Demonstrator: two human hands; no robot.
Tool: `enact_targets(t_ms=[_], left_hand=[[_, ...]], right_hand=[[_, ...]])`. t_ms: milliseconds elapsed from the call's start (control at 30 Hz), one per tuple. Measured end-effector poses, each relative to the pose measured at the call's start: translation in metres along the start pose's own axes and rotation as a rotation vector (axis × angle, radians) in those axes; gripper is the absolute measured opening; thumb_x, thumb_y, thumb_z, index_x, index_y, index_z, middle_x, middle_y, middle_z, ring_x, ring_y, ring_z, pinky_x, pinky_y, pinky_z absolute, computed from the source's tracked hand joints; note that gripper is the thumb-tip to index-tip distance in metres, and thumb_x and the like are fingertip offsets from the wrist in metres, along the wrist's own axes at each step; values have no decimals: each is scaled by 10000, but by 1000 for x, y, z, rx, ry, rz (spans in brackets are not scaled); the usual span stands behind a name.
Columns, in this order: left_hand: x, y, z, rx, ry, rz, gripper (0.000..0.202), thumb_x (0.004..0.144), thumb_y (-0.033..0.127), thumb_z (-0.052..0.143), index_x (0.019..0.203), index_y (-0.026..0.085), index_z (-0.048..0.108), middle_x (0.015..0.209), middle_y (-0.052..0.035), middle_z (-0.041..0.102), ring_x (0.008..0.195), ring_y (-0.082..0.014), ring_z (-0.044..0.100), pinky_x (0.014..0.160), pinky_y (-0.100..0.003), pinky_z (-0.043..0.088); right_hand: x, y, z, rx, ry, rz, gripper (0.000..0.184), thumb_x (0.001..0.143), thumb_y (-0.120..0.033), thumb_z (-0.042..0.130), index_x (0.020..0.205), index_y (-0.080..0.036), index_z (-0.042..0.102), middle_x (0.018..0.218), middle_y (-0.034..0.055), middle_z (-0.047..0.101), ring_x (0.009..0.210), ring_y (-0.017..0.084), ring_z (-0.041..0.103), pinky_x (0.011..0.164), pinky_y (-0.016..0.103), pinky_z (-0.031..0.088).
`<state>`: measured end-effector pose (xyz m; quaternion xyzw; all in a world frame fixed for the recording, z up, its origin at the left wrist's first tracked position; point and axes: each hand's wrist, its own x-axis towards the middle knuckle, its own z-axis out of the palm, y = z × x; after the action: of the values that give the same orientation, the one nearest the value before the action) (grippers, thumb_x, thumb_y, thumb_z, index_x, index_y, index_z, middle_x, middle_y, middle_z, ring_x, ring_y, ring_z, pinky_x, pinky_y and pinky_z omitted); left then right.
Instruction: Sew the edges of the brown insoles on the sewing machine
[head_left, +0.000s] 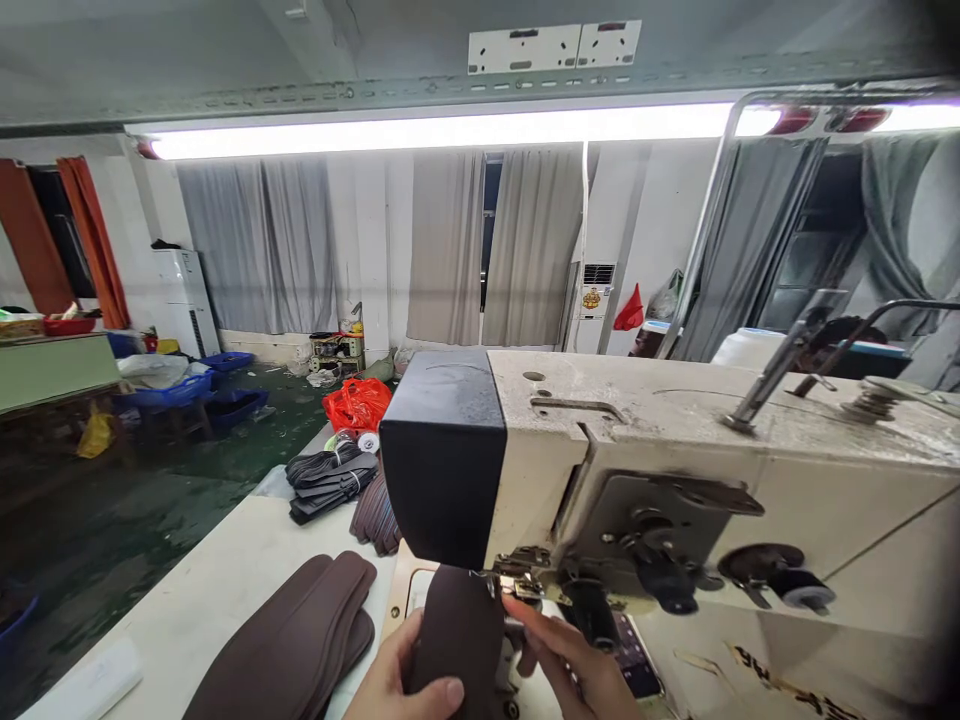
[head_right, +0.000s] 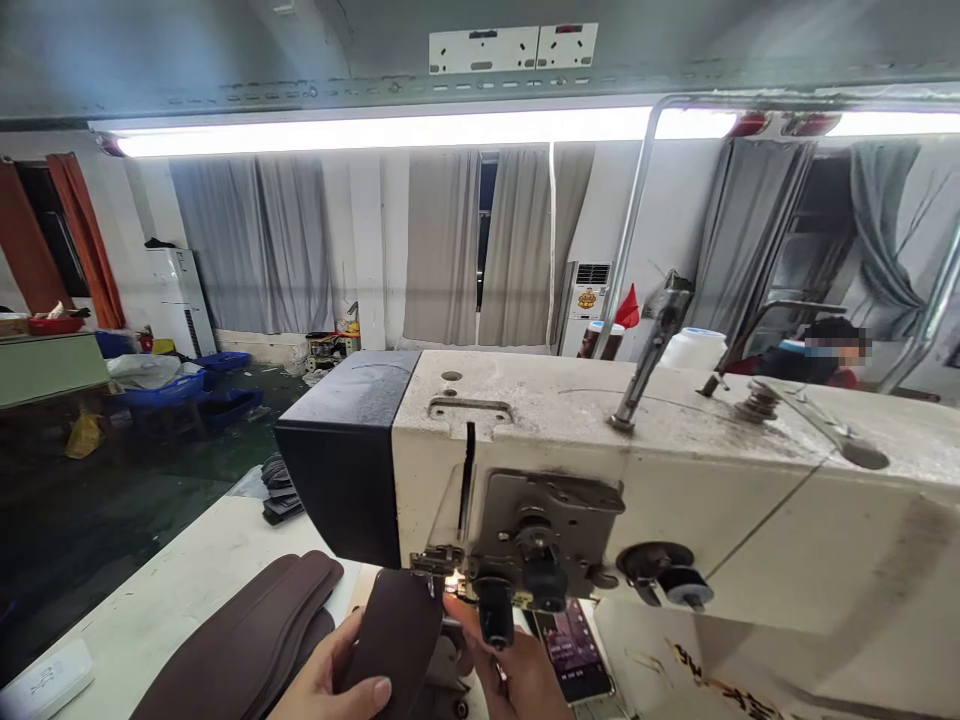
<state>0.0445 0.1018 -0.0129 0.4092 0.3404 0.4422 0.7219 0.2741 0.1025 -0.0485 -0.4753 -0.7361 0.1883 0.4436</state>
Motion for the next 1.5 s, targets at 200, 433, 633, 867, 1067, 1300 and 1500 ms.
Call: enact_targets(t_ms=[200, 433, 633, 867, 1067, 1300, 1500], left_hand=[[10, -3, 12, -11, 0, 81, 600, 577, 463, 854, 1075, 181, 674, 936, -89, 745, 807, -231, 681, 767, -325, 535], [13, -9, 25, -101, 92, 105, 606, 551, 404, 882, 1069, 174, 666, 951, -107, 748, 850, -253, 687, 748, -325, 544], [16, -4, 26, -163, -4, 99, 464, 559, 385, 885, 908, 171, 667, 834, -71, 747, 773, -209, 696, 729, -287, 550], [22, 23, 15, 65, -108, -107, 586, 579, 232, 842, 1100, 188, 578, 910, -43, 710, 483, -83, 600, 374, -150, 459], [32, 36, 18, 120, -28, -108, 615, 533, 101, 754, 1119, 172, 584, 745, 13, 687, 472, -66, 547, 375, -136, 425], [47, 37, 20, 101, -34, -46, 259, 555, 153, 786, 754, 109, 628, 717, -43, 700, 569, -97, 609, 455, -147, 422], [45, 12, 31, -134, 174, 110, 470, 562, 232, 854, 955, 144, 612, 887, -69, 741, 710, -146, 675, 535, -182, 483]], right_hand=[[3, -6, -3, -41, 7, -43, 410, 998, -451, 342, 1297, -308, 584, 680, 18, 680, 642, 125, 650, 648, 184, 524], [5, -11, -6, -55, -28, -29, 416, 991, -448, 368, 1277, -277, 617, 694, 33, 683, 645, 138, 657, 670, 210, 533], [7, -13, -8, -43, -13, -54, 393, 998, -421, 372, 1290, -291, 600, 690, 18, 700, 641, 127, 663, 672, 198, 521], [6, -12, -7, -57, -20, -68, 389, 1003, -397, 367, 1303, -280, 585, 698, 19, 699, 652, 124, 656, 700, 202, 517], [4, -4, -1, -64, 2, -58, 408, 1003, -411, 340, 1319, -285, 565, 674, 9, 679, 620, 111, 627, 657, 182, 508], [6, -6, 0, -50, 6, -49, 403, 1005, -410, 346, 1300, -279, 586, 655, -1, 671, 615, 117, 630, 677, 202, 500], [10, -18, -3, 4, -17, 46, 483, 989, -502, 328, 1274, -243, 619, 657, 19, 680, 625, 149, 639, 690, 251, 498]])
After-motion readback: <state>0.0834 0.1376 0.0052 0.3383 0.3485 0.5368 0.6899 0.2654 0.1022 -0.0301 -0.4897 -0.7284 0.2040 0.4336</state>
